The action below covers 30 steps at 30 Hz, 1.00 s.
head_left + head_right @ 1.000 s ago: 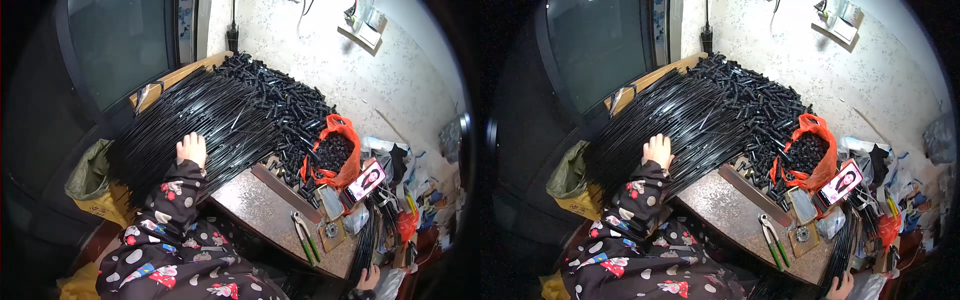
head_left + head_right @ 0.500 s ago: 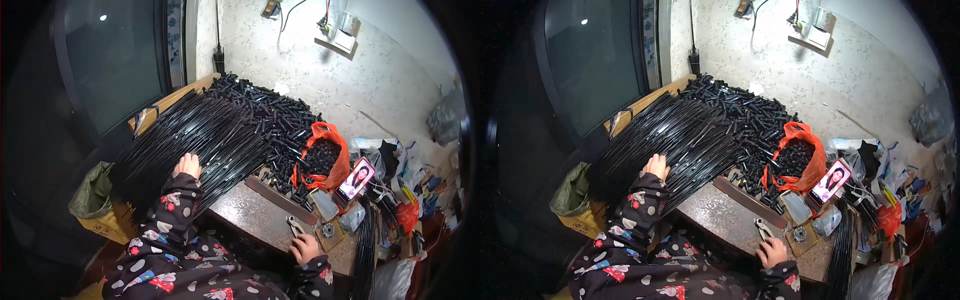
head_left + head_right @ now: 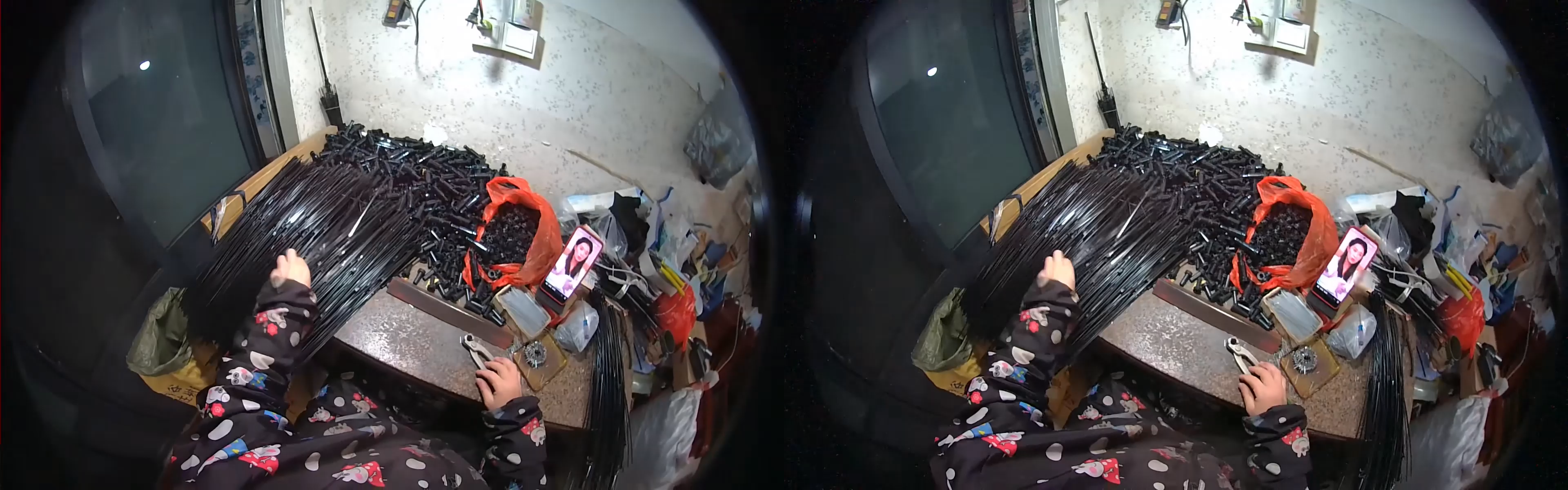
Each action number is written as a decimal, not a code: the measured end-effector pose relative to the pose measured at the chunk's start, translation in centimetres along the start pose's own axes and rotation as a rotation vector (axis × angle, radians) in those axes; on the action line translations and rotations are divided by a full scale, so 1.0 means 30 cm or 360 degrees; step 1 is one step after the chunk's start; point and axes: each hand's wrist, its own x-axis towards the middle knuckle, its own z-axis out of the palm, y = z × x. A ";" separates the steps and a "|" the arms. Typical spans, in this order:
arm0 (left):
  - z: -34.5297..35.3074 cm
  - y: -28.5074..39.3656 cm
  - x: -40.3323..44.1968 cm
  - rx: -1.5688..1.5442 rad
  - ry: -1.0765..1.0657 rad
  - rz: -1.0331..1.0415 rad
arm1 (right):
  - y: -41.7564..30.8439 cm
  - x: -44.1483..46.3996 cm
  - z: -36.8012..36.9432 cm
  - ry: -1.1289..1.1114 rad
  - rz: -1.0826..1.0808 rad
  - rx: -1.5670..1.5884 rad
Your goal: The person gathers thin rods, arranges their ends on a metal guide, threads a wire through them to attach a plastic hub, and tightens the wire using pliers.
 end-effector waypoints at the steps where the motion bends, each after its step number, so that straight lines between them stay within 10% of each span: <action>1: -0.040 -0.013 0.008 0.0115 -0.0065 -0.0094 | 0.003 0.000 -0.002 -0.0008 -0.0004 0.0004; 9: -0.521 -0.350 -0.012 -0.0384 -0.0547 -0.0153 | -0.004 0.003 -0.002 0.0041 -0.0008 0.0037; 13: -0.536 -0.486 0.015 -0.2036 -0.0767 0.0114 | 0.007 0.002 0.005 0.0045 -0.0022 0.0025; 16: -0.651 -0.321 0.051 -0.2124 -0.0574 0.0573 | 0.020 -0.001 0.022 0.0018 -0.0032 0.0000; 21: -0.814 0.078 0.116 -0.2776 -0.0644 0.0380 | 0.062 -0.015 0.023 -0.0240 -0.0046 -0.0098; 26: -0.740 0.510 0.130 -0.3594 0.0199 0.0418 | 0.111 -0.056 -0.006 -0.0324 0.0027 -0.0159; 30: -0.598 0.663 0.021 -0.3293 0.0229 0.0376 | 0.066 -0.071 -0.085 -0.0401 0.0061 -0.0195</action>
